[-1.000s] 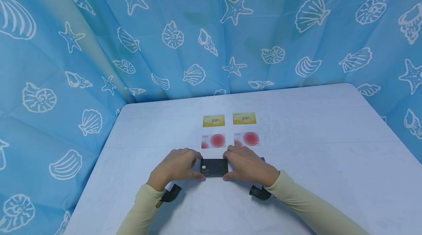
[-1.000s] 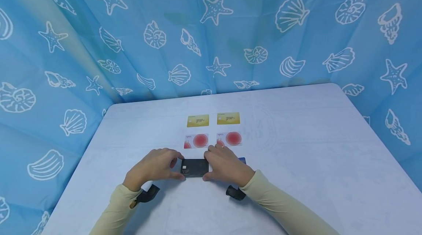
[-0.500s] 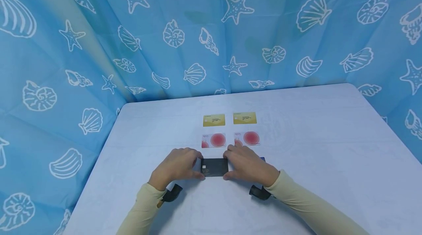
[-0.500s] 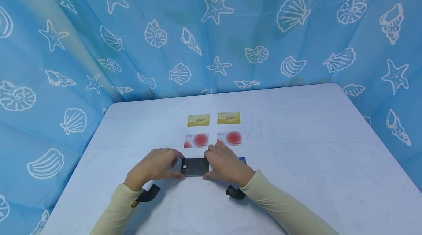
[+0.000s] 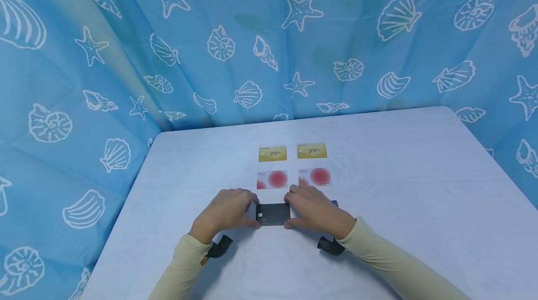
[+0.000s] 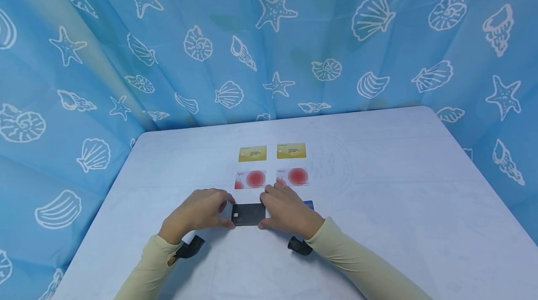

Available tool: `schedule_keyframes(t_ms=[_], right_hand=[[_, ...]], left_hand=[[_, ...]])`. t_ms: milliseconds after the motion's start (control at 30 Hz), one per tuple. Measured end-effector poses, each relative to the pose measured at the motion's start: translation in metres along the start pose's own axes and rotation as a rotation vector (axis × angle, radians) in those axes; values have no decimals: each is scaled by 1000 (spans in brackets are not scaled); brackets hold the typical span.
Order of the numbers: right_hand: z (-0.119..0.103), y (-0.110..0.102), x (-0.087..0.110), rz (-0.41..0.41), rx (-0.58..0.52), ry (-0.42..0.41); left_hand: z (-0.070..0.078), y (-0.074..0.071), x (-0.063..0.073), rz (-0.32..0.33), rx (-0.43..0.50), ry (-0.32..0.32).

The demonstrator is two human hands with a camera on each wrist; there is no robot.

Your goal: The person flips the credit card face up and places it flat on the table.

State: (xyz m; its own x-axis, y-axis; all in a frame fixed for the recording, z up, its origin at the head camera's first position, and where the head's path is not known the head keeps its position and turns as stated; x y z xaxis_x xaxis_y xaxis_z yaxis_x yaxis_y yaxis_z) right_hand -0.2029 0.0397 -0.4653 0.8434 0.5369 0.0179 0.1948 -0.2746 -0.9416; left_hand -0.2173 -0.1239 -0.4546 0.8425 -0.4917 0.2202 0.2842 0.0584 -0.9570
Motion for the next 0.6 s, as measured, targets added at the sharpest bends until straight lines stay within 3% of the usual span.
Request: schedule_keyframes(t_ms=[600], right_hand=[[1, -3, 1, -7, -19, 6]], left_hand=[[-1, 0, -1, 0, 14, 9]])
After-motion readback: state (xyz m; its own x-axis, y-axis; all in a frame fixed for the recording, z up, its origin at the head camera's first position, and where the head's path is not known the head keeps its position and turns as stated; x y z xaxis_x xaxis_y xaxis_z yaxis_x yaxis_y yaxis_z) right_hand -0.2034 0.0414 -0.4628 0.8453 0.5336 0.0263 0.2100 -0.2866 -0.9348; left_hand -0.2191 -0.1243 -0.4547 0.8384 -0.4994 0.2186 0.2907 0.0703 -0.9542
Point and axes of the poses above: each hand's wrist, its own x-axis away from the middle knuckle, its own y-axis out of the palm, z = x × y, the point moved 7 cm from there along -x, towards the middle knuckle, and after that the axes turned 1 degree about -x, right-handed, at the moved point
